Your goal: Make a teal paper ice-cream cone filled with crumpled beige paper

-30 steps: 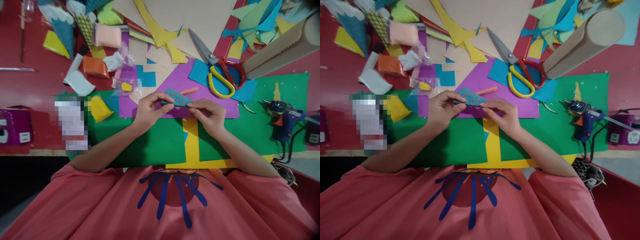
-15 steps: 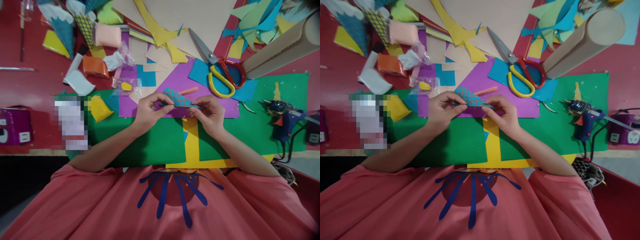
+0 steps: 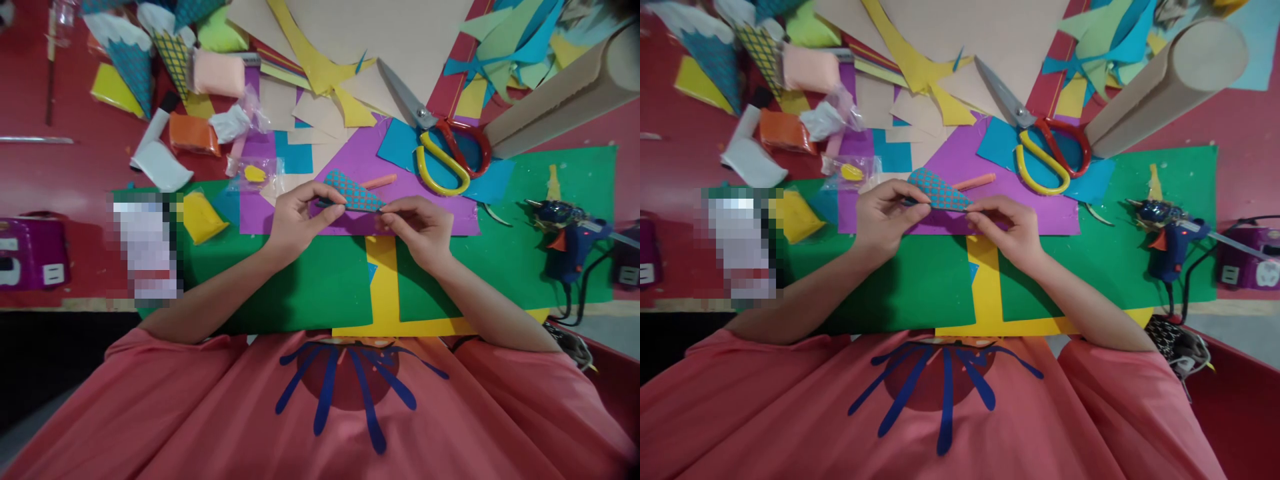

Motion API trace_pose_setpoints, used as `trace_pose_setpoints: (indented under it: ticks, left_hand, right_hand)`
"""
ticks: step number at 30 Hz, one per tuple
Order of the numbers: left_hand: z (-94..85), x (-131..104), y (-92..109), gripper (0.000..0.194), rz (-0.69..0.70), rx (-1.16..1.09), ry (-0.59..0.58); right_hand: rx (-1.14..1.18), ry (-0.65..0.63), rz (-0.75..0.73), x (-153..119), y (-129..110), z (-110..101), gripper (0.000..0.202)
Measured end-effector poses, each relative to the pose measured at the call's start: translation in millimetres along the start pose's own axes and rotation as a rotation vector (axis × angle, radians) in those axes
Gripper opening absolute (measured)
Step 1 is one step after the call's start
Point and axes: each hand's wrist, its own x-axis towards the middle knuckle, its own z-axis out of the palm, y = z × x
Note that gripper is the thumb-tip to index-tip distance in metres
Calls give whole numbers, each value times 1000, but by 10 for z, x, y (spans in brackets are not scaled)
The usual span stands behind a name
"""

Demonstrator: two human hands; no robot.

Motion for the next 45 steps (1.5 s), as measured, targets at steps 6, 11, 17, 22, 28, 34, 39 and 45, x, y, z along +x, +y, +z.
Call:
trace_pose_setpoints:
  ticks: [6,11,17,22,28,34,39,45]
  left_hand:
    - [7,-57,32,11,115,98,-94]
    - [12,-103,66,17,133,153,-200]
    - [12,-96,10,23,155,174,-152]
    - [34,-96,-15,37,152,233,-120]
    - [47,-108,54,15,106,260,-105]
    - [61,-102,85,4,75,208,-70]
    - [60,-95,84,2,-25,175,-53]
    - [32,-56,16,8,-93,6,-79]
  right_hand:
    - [121,88,34,108,12,-44,18]
    - [194,61,162,158,76,-83,30]
    - [217,62,146,156,38,-61,26]
    - [166,64,141,97,-40,2,26]
    - [169,62,189,7,-81,100,31]
    - [179,46,233,-3,-98,106,34]
    - [165,52,144,-17,-77,109,25]
    - [127,52,122,-26,-67,104,26]
